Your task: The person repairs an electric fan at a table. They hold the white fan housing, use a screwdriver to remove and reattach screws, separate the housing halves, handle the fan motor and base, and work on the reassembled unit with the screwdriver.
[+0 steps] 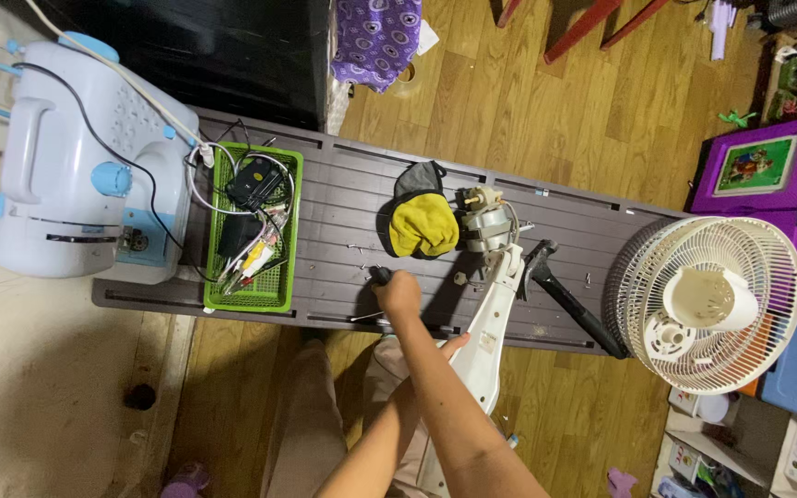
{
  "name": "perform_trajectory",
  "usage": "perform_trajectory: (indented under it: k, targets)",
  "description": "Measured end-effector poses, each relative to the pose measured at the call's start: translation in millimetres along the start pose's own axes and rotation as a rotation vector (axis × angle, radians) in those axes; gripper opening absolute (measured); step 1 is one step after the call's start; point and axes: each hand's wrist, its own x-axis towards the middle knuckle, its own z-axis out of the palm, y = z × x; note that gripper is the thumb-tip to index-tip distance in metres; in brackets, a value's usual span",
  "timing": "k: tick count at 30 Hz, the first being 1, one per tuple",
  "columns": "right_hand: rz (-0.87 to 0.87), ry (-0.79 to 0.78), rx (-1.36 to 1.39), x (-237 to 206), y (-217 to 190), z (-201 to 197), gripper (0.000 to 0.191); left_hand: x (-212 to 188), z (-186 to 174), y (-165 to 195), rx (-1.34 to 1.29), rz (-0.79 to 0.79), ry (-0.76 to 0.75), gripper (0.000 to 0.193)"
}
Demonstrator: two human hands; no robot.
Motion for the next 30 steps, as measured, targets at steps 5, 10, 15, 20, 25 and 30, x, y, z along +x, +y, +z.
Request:
perform_trajectory:
  k: [5,10,15,20,25,30]
  targets:
    - [0.020,0.056,0.023,-12.0,-6.3,8.0,0.026,-3.0,-18.9,-12.4,0.523,0.520,-0.179,0.057]
    - [-0.225,0.209,0.181,-32.5,7.5,-74.7,0.026,6.8,-8.3,-10.1,0.019,0.015,-0.079,0.055]
    - [0.143,0.250,0.772,-46.1,119.6,-202.9,0.018,10.8,8.1,-11.9,-0.148,-0.210,-0.045,0.062]
    - [0.357,0.300,1.049,-16.6,263.6,-226.9,0.015,17.3,24.2,-15.9,-0.076,-0.183,-0.032,0.068]
    - [0.454,0.230,0.597,12.8,334.8,-191.5,0.017,19.8,43.9,-26.3,-0.125,-0.111,-0.148,0.067]
    - [0.441,0.274,0.727,25.8,340.5,-196.1,0.024,25.1,53.2,-35.3,-0.133,-0.122,-0.075,0.068]
